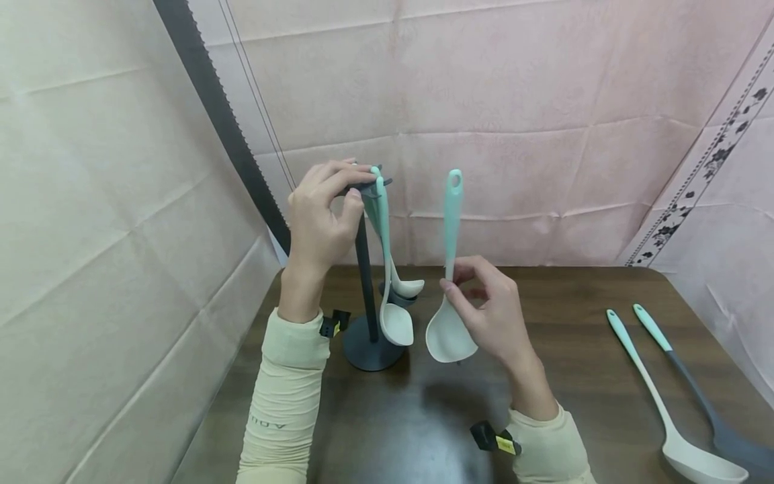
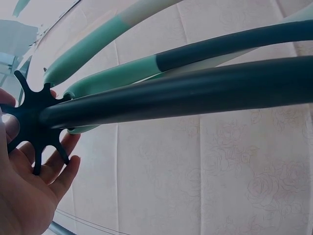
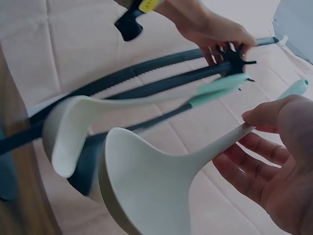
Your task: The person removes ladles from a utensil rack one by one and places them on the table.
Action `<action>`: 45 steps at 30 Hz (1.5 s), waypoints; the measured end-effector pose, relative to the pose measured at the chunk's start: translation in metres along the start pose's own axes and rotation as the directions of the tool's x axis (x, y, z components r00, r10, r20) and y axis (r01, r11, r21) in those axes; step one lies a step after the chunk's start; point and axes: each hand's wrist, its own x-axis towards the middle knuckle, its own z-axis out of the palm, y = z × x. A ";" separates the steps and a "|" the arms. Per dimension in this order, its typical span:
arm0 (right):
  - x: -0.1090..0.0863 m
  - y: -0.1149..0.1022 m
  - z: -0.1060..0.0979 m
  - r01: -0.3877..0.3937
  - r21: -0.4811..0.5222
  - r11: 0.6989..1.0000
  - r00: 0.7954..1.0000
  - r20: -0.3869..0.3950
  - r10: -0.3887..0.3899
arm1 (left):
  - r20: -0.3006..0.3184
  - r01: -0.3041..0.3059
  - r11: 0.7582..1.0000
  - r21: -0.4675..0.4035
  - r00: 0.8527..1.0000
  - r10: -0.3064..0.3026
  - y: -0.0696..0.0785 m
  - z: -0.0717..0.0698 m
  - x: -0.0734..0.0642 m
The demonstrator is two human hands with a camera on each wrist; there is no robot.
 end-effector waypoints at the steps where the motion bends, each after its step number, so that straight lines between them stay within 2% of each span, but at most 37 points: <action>1: 0.001 0.001 -0.002 -0.001 -0.011 1.000 1.000 -0.010 0.000 | -0.002 0.001 1.000 0.001 1.000 -0.001 -0.001 0.000 0.000; 10: 0.005 0.004 -0.018 -0.042 -0.083 0.996 0.997 -0.069 0.037 | -0.004 0.010 1.000 -0.003 1.000 -0.010 -0.006 -0.002 0.000; 15: 0.005 -0.001 -0.024 -0.024 -0.090 0.996 0.995 -0.097 0.015 | -0.003 0.009 1.000 -0.001 1.000 -0.009 -0.008 0.001 0.000; 21: 0.004 -0.007 -0.034 0.009 -0.148 0.989 0.992 -0.125 -0.028 | 0.020 0.005 1.000 0.004 1.000 -0.005 -0.008 0.008 0.002; 30: 0.004 -0.002 -0.049 0.039 -0.274 0.961 0.995 -0.074 -0.061 | 0.007 0.007 1.000 0.004 1.000 -0.007 -0.010 0.010 0.003; 37: 0.001 0.008 -0.062 0.046 -0.369 0.928 0.997 -0.039 -0.065 | 0.024 0.018 1.000 0.002 1.000 -0.018 -0.010 0.011 0.004; 45: -0.002 0.021 -0.069 0.046 -0.425 0.904 0.996 -0.055 -0.076 | 0.029 -0.002 1.000 -0.002 1.000 0.002 -0.012 0.012 0.007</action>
